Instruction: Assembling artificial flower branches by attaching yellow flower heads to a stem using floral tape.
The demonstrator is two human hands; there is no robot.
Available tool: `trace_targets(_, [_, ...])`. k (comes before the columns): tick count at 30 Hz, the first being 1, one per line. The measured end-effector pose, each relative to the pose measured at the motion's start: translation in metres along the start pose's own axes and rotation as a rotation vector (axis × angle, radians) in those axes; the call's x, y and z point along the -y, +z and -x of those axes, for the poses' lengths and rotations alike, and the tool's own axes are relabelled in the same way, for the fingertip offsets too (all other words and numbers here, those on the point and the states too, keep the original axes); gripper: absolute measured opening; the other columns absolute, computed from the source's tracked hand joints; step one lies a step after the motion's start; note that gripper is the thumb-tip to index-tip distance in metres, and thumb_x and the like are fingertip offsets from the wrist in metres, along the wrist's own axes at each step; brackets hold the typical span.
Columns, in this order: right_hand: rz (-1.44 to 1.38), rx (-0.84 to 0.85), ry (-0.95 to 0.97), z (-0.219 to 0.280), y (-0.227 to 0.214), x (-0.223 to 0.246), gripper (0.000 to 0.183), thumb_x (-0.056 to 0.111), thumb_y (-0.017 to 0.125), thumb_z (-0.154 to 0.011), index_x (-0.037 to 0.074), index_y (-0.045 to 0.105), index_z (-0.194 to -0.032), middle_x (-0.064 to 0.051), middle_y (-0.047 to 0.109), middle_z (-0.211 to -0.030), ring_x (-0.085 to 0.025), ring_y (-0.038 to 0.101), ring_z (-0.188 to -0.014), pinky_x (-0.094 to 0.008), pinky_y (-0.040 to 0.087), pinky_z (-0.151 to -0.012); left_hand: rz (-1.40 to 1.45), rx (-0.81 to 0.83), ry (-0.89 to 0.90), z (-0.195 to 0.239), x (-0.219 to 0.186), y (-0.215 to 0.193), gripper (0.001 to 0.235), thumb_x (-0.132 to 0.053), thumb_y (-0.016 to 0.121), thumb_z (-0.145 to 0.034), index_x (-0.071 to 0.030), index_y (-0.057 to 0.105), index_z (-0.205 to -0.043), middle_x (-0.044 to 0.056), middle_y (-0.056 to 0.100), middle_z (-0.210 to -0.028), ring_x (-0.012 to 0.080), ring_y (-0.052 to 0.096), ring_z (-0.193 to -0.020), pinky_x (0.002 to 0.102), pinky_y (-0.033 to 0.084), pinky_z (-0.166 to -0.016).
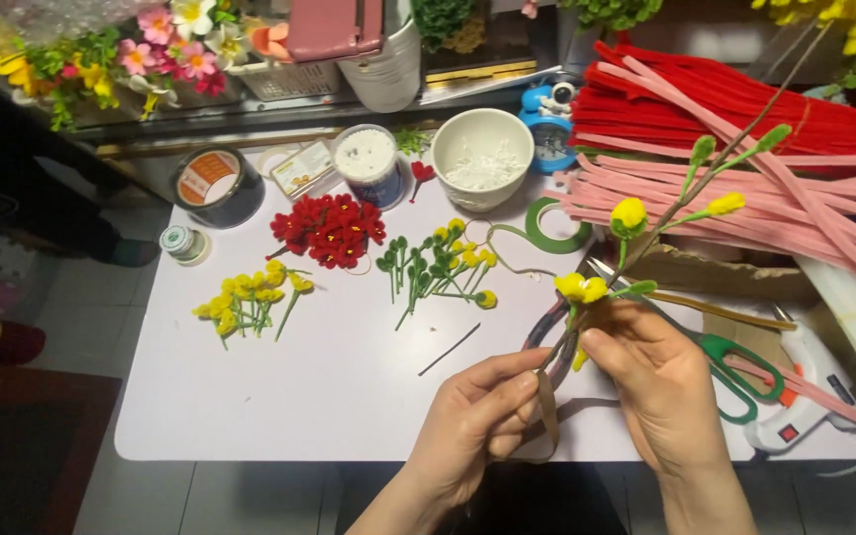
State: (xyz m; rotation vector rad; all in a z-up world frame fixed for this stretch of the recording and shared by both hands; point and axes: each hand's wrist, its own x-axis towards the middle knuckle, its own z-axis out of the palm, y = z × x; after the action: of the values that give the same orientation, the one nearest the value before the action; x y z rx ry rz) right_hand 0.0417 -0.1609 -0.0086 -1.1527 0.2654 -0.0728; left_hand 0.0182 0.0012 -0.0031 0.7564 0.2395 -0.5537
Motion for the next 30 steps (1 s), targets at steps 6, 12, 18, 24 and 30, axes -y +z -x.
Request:
trace_targets(6, [0.225, 0.132, 0.065, 0.007, 0.008, 0.002, 0.025, -0.003, 0.064, -0.073, -0.003, 0.064, -0.097, -0.015, 0.071, -0.104, -0.019, 0.065, -0.093, -0.03, 0.051, -0.083, -0.01, 0.024, 0.083, 0.002, -0.006, -0.001, 0.031, -0.007, 0.058, -0.087, -0.001, 0.062, -0.117, 0.002, 0.034, -0.059, 0.0035, 0.017, -0.045, 0.015, 0.01, -0.039])
trace_targets(12, [0.404, 0.084, 0.117, 0.011, 0.014, 0.001, 0.012, -0.006, 0.072, -0.071, -0.006, 0.071, -0.083, -0.013, 0.07, -0.075, -0.016, 0.06, -0.07, -0.024, 0.047, -0.071, -0.214, -0.078, 0.214, 0.008, -0.013, 0.002, 0.028, -0.013, 0.061, -0.086, -0.002, 0.067, -0.111, 0.003, 0.046, -0.058, 0.007, 0.031, -0.047, 0.017, 0.023, -0.039])
trace_targets(18, [0.396, 0.142, 0.16, 0.01, 0.01, -0.004, 0.028, -0.003, 0.069, -0.073, -0.003, 0.066, -0.101, -0.011, 0.068, -0.088, -0.015, 0.061, -0.081, -0.025, 0.047, -0.08, -0.336, -0.062, 0.261, 0.011, -0.017, 0.001, 0.031, -0.019, 0.059, -0.087, -0.008, 0.066, -0.115, 0.001, 0.046, -0.062, 0.0052, 0.037, -0.053, 0.016, 0.026, -0.042])
trace_targets(24, [0.429, 0.203, 0.059, 0.014, 0.023, 0.001, 0.006, 0.0, 0.071, -0.072, -0.004, 0.07, -0.077, -0.01, 0.07, -0.078, -0.015, 0.062, -0.074, -0.024, 0.047, -0.074, -0.471, -0.11, 0.345, 0.011, -0.012, -0.003, 0.028, -0.02, 0.06, -0.086, -0.007, 0.069, -0.11, 0.0, 0.06, -0.072, 0.0048, 0.048, -0.063, 0.016, 0.039, -0.057])
trace_targets(30, [0.451, 0.175, 0.028, 0.016, 0.024, 0.001, 0.006, 0.001, 0.071, -0.073, -0.003, 0.07, -0.078, -0.009, 0.07, -0.079, -0.013, 0.059, -0.074, -0.022, 0.044, -0.071, -0.419, -0.245, 0.38, 0.012, -0.017, -0.008, 0.03, -0.02, 0.062, -0.085, -0.009, 0.07, -0.112, 0.003, 0.056, -0.066, 0.0065, 0.047, -0.06, 0.018, 0.035, -0.053])
